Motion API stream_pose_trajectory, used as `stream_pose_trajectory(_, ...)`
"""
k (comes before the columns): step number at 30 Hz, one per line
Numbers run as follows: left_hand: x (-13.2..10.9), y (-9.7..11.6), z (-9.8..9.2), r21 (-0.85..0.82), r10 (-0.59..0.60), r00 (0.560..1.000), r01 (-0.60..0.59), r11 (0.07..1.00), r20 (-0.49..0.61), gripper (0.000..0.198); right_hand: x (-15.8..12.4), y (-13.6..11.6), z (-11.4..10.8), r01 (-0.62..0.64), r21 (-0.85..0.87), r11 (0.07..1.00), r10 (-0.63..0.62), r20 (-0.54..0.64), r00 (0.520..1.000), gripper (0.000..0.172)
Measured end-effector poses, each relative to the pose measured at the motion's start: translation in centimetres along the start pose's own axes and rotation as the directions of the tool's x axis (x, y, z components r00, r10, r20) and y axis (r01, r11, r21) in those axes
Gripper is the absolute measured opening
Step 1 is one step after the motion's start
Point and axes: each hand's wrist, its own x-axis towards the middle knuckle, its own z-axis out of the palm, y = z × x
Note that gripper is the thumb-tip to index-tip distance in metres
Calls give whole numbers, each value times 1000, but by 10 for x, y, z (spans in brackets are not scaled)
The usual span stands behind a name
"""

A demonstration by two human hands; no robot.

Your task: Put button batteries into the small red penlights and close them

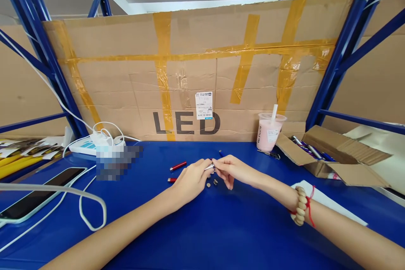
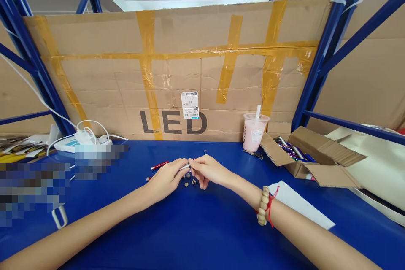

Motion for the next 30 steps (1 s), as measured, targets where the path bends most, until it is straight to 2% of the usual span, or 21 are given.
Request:
stream_pose_trajectory(5,-1,6,-4,-272,17,996,-39,962,-84,22,2,-4,-9,72,-26,997,-72,16,997,52)
stream_pose_trajectory(8,-4,8,-4,-344,9,996,-39,938,-89,29,0,-2,-13,94,-65,994,-92,20,996,52)
stream_pose_trajectory(12,-11,11,-2,-372,-5,998,-18,928,-61,28,-8,6,-12,152,-159,976,-148,32,988,46)
stream_pose_trajectory(14,-15,12,-1,-372,10,996,-41,928,-83,26,-14,10,-7,198,-236,951,-201,10,979,41)
stream_pose_trajectory(17,-22,13,1,-334,75,986,-121,935,-147,24,-21,15,3,305,-390,869,-341,-24,940,35)
stream_pose_trajectory(20,-26,9,5,-291,181,954,-247,924,-237,23,-25,18,12,359,-491,793,-441,-58,895,38)
stream_pose_trajectory(22,-27,6,9,-259,241,932,-311,914,-270,26,-27,21,17,332,-475,815,-416,-82,906,40)
stream_pose_trajectory(24,-27,2,12,-242,263,931,-324,915,-253,28,-27,23,19,252,-392,885,-307,-84,948,41)
stream_pose_trajectory(27,-27,-1,16,-249,241,956,-278,928,-168,28,-25,26,22,97,-220,971,-108,-36,993,43)
stream_pose_trajectory(30,-25,0,16,-264,190,977,-209,942,-94,29,-21,28,22,13,-124,992,-14,-7,1000,47)
